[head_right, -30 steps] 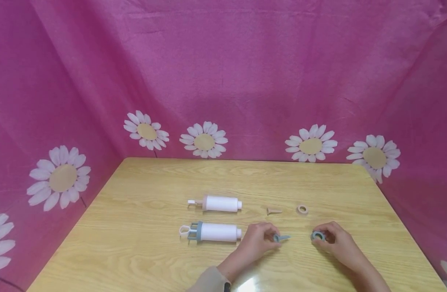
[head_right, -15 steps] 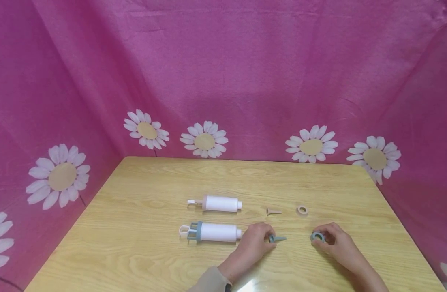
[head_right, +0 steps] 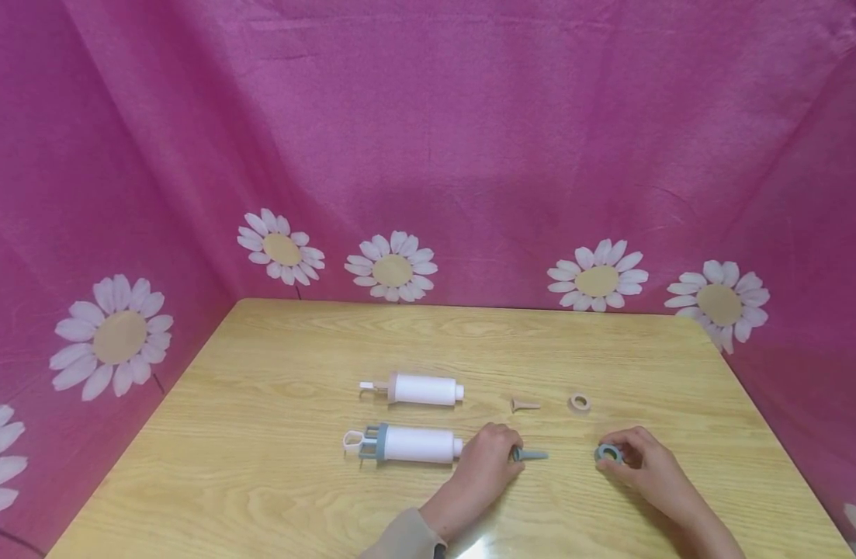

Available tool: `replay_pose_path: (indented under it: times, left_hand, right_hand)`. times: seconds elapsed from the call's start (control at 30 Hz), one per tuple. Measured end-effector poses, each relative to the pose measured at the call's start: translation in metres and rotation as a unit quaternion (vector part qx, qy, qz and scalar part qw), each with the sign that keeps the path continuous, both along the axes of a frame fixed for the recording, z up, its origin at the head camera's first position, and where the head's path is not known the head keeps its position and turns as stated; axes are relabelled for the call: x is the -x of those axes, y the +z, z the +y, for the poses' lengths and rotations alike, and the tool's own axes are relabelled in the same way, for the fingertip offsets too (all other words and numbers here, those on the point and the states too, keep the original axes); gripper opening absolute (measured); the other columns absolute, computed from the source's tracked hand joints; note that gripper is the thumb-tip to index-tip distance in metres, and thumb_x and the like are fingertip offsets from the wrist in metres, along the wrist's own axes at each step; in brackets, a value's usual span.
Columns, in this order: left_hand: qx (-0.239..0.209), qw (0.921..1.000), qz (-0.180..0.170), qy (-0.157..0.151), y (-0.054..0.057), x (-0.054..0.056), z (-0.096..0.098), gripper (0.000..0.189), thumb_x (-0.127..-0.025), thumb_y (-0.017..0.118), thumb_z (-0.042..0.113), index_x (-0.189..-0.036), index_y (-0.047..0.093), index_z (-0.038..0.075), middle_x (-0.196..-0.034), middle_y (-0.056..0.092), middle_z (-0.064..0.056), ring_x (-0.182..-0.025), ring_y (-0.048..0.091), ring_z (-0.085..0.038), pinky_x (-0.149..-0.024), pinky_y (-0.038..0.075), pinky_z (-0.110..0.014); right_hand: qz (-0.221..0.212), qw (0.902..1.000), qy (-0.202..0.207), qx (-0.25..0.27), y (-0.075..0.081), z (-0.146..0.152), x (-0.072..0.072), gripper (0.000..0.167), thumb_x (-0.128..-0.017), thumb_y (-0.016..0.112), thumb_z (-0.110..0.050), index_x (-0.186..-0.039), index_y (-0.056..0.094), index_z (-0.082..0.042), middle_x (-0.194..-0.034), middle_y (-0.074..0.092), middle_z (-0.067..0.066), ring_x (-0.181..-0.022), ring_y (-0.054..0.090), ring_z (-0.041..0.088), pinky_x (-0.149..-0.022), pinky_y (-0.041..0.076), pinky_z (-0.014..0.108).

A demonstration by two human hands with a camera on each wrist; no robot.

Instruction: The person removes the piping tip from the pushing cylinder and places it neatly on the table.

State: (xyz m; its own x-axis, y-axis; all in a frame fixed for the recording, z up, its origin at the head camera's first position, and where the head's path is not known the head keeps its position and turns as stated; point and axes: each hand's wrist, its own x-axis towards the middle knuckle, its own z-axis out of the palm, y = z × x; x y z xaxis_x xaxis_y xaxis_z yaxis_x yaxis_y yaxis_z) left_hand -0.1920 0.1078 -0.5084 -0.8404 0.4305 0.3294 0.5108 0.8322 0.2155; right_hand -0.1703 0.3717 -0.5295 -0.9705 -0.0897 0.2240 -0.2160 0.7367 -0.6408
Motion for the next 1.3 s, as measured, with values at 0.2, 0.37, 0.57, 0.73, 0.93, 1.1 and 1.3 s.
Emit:
replay_pose_path:
  times: [0.2, 0.37, 0.57, 0.73, 0.93, 1.1, 1.3]
  left_hand:
    - [0.006, 1.0, 0.0, -0.007, 0.0, 0.001, -0.001, 0.017, -0.072, 0.086, 0.028, -0.078, 0.07, 0.023, -0.071, 0.061, 0.014, -0.064, 0.049, 0.0, -0.05, 0.035, -0.01]
    - [0.002, 0.9999, -0.003, -0.012, 0.001, 0.002, -0.002, 0.017, -0.072, 0.086, 0.028, -0.081, 0.072, 0.023, -0.073, 0.063, 0.013, -0.065, 0.05, 0.0, -0.051, 0.036, -0.01]
    - [-0.006, 0.9998, 0.002, -0.016, 0.0, 0.002, -0.004, 0.018, -0.071, 0.086, 0.028, -0.083, 0.074, 0.022, -0.075, 0.065, 0.014, -0.067, 0.052, 0.0, -0.055, 0.039, -0.009]
    - [-0.016, 0.9997, 0.002, -0.019, 0.0, 0.003, -0.005, 0.019, -0.07, 0.087, 0.027, -0.082, 0.073, 0.022, -0.075, 0.065, 0.013, -0.067, 0.052, 0.0, -0.055, 0.039, -0.009]
    - [-0.04, 0.999, 0.003, -0.019, -0.001, 0.002, -0.008, 0.025, -0.075, 0.084, 0.031, -0.095, 0.073, 0.02, -0.091, 0.071, 0.011, -0.082, 0.061, -0.001, -0.065, 0.047, -0.009]
    - [-0.119, 0.9904, 0.067, -0.022, 0.005, 0.002, -0.013, 0.025, -0.083, 0.078, 0.031, -0.103, 0.072, 0.018, -0.103, 0.072, 0.008, -0.096, 0.066, -0.004, -0.078, 0.052, -0.01]
    - [-0.179, 0.9626, 0.203, -0.018, 0.016, 0.012, -0.026, 0.029, -0.08, 0.079, 0.019, -0.107, 0.072, 0.011, -0.111, 0.072, 0.0, -0.107, 0.067, -0.012, -0.096, 0.052, -0.021]
  right_hand:
    - [0.004, 1.0, 0.001, 0.0, -0.001, 0.0, 0.001, 0.024, -0.08, 0.079, -0.01, -0.101, 0.069, -0.007, -0.091, 0.057, -0.009, -0.077, 0.046, -0.008, -0.062, 0.043, 0.013]
    - [0.003, 1.0, 0.003, 0.001, -0.001, 0.0, 0.002, 0.024, -0.08, 0.079, -0.01, -0.102, 0.068, -0.007, -0.091, 0.056, -0.008, -0.077, 0.045, -0.007, -0.062, 0.043, 0.013]
    - [0.01, 0.9999, 0.009, 0.002, -0.003, 0.002, 0.004, 0.026, -0.08, 0.079, -0.008, -0.103, 0.068, -0.006, -0.091, 0.056, -0.011, -0.077, 0.046, -0.007, -0.062, 0.042, 0.013]
    - [0.014, 0.9997, 0.015, 0.009, -0.003, 0.002, 0.006, 0.031, -0.08, 0.079, -0.008, -0.108, 0.066, -0.004, -0.091, 0.056, -0.01, -0.078, 0.046, -0.008, -0.063, 0.043, 0.012]
    - [0.047, 0.9984, -0.03, -0.003, 0.009, -0.002, 0.005, 0.028, -0.087, 0.073, -0.013, -0.11, 0.064, 0.0, -0.094, 0.058, 0.001, -0.081, 0.047, -0.016, -0.065, 0.046, 0.006]
    - [0.131, 0.9866, -0.097, -0.002, 0.026, -0.016, 0.007, 0.017, -0.091, 0.069, -0.013, -0.103, 0.067, -0.002, -0.092, 0.055, -0.008, -0.081, 0.043, -0.02, -0.064, 0.041, 0.005]
    - [0.249, 0.9658, -0.071, 0.017, 0.043, -0.056, 0.018, 0.017, -0.082, 0.072, 0.004, -0.098, 0.067, 0.002, -0.089, 0.061, 0.006, -0.087, 0.043, -0.017, -0.073, 0.038, 0.001]
